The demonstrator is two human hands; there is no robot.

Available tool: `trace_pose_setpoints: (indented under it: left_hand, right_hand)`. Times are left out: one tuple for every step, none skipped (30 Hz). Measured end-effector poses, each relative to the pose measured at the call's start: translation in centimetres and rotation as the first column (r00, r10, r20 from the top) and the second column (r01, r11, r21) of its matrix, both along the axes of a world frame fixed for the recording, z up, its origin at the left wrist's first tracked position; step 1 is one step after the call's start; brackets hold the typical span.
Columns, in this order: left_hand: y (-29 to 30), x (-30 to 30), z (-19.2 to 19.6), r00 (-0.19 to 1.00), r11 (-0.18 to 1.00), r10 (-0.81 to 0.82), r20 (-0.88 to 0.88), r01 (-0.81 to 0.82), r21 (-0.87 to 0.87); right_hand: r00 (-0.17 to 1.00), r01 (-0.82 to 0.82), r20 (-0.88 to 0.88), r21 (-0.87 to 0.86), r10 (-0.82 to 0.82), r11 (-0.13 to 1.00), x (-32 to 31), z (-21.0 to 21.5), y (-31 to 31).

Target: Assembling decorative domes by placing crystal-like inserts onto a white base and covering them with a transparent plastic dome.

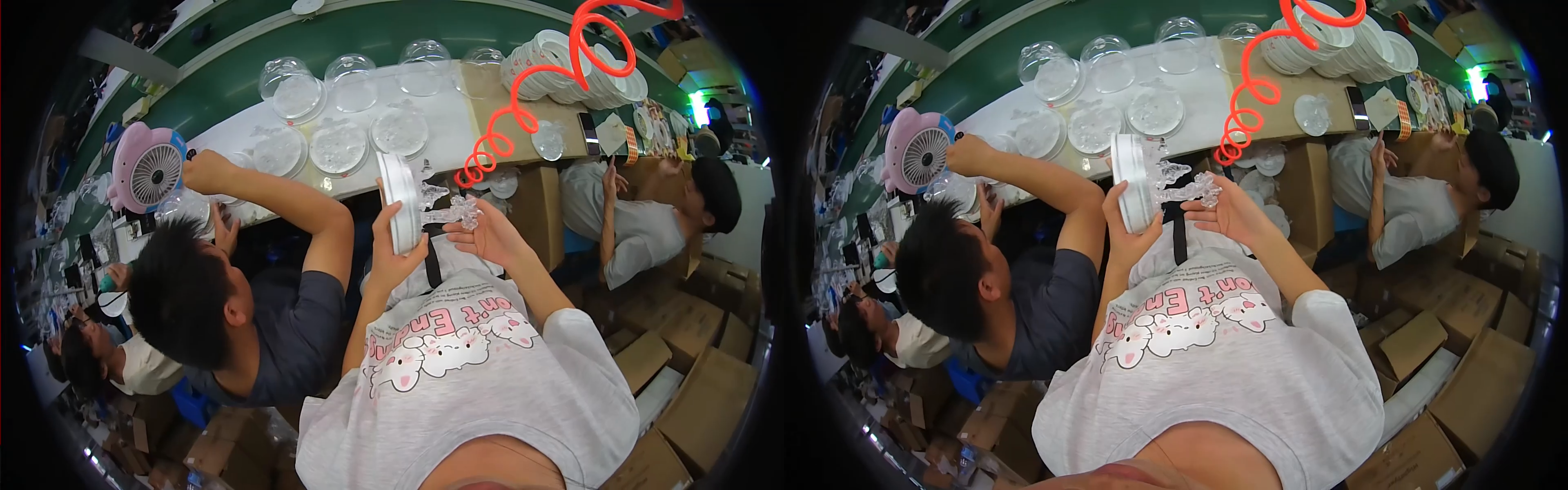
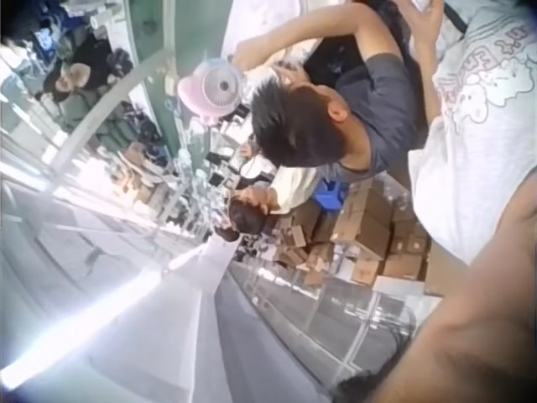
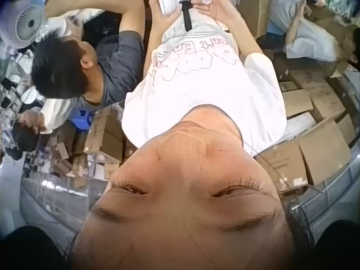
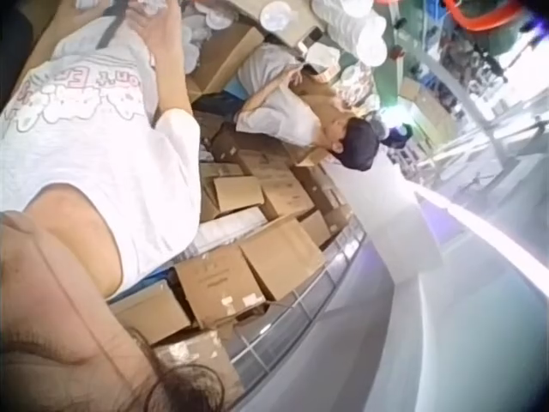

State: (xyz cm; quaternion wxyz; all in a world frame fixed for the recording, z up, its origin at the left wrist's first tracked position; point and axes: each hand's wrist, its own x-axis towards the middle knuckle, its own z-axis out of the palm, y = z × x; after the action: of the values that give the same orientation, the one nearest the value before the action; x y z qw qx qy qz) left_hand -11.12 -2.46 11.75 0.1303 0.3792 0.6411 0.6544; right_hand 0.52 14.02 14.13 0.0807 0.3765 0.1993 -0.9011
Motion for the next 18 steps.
trace_pose_setpoints:
  left_hand:
    - [0.2, -0.1, 0.1, 1.0, 1.0, -0.003, 0.002, 0.003, 0.001]
    - [0.4, -0.2, 0.3, 0.999, 0.998, -0.029, 0.041, 0.027, 0.06]
    - [0.6, -0.3, 0.4, 0.995, 0.991, -0.057, 0.078, 0.047, 0.121]
    - [0.6, -0.5, 0.5, 0.98, 0.988, -0.067, 0.189, 0.04, 0.147]
    - [0.5, -0.9, 0.7, 0.951, 0.985, -0.08, 0.298, 0.029, 0.172]
    - [0.5, -1.2, 1.0, 0.946, 0.983, -0.083, 0.314, 0.027, 0.179]
    - [0.4, -1.4, 1.3, 0.946, 0.984, -0.082, 0.314, 0.026, 0.178]
    - [0.3, -1.6, 1.4, 0.868, 0.966, -0.129, 0.479, 0.0, 0.26]
    - [0.4, -1.7, 1.6, 0.761, 0.942, -0.188, 0.621, -0.039, 0.334]
    - [0.7, -2.0, 1.6, 0.784, 0.885, -0.243, 0.571, -0.062, 0.462]
    - [0.8, -2.3, 1.5, 0.771, 0.855, -0.244, 0.589, -0.116, 0.506]
    - [0.8, -2.6, 1.5, 0.757, 0.821, -0.246, 0.606, -0.169, 0.545]
    - [0.4, -3.1, 2.0, 0.736, 0.807, -0.252, 0.628, -0.199, 0.557]
    - [0.1, -3.7, 2.5, 0.683, 0.772, -0.309, 0.662, -0.227, 0.594]
    - [0.0, -4.3, 2.5, 0.622, 0.735, -0.375, 0.688, -0.253, 0.629]
    - [-0.2, -4.8, 2.0, 0.591, 0.73, -0.411, 0.694, -0.242, 0.639]
    - [-0.2, -5.0, 2.1, 0.588, 0.73, -0.412, 0.696, -0.243, 0.638]
    - [-0.1, -5.2, 2.4, 0.512, 0.712, -0.476, 0.715, -0.252, 0.655]
  right_hand:
    - [0.999, 0.025, 0.031, 0.012, -0.025, 1.0, 0.1, -0.4, 0.1]
    - [0.999, 0.027, 0.033, 0.013, -0.027, 1.0, 0.2, -0.5, 0.3]
    - [0.999, 0.027, -0.027, -0.036, -0.028, 0.999, 0.4, -0.6, 0.7]
    - [0.996, 0.023, -0.087, -0.085, -0.031, 0.996, 0.6, -0.7, 1.0]
    - [0.996, 0.024, -0.086, -0.086, -0.031, 0.996, 0.8, -0.6, 1.2]
    - [0.997, 0.021, -0.077, -0.057, -0.025, 0.998, 1.0, -0.4, 1.4]
    - [0.998, 0.015, -0.068, -0.03, -0.017, 0.999, 0.9, 0.1, 1.4]
    - [0.998, 0.015, -0.068, -0.031, -0.017, 0.999, 0.8, 0.6, 1.3]
    - [0.998, 0.041, -0.05, 0.026, -0.039, 0.999, 0.6, 1.4, 1.2]
    - [0.998, 0.063, -0.032, 0.086, -0.06, 0.994, 0.4, 2.1, 1.2]
    - [0.998, 0.061, -0.032, 0.087, -0.059, 0.994, 0.5, 2.7, 1.4]
    - [0.996, 0.073, -0.063, 0.122, -0.066, 0.99, 0.7, 3.4, 1.7]
    - [0.993, 0.079, -0.095, 0.151, -0.065, 0.985, 0.5, 4.5, 1.7]
    - [0.993, 0.107, -0.075, 0.257, -0.09, 0.96, -0.1, 6.0, 1.6]
    - [0.997, 0.03, -0.081, 0.449, 0.007, 0.893, -0.3, 6.8, 2.3]
    - [0.992, -0.04, -0.068, 0.622, 0.105, 0.782, -0.4, 7.7, 3.1]
    - [0.998, 0.015, -0.051, 0.753, 0.035, 0.658, -1.3, 9.3, 2.6]
    - [0.988, 0.006, -0.09, 0.835, 0.126, 0.55, -1.5, 9.8, 3.3]
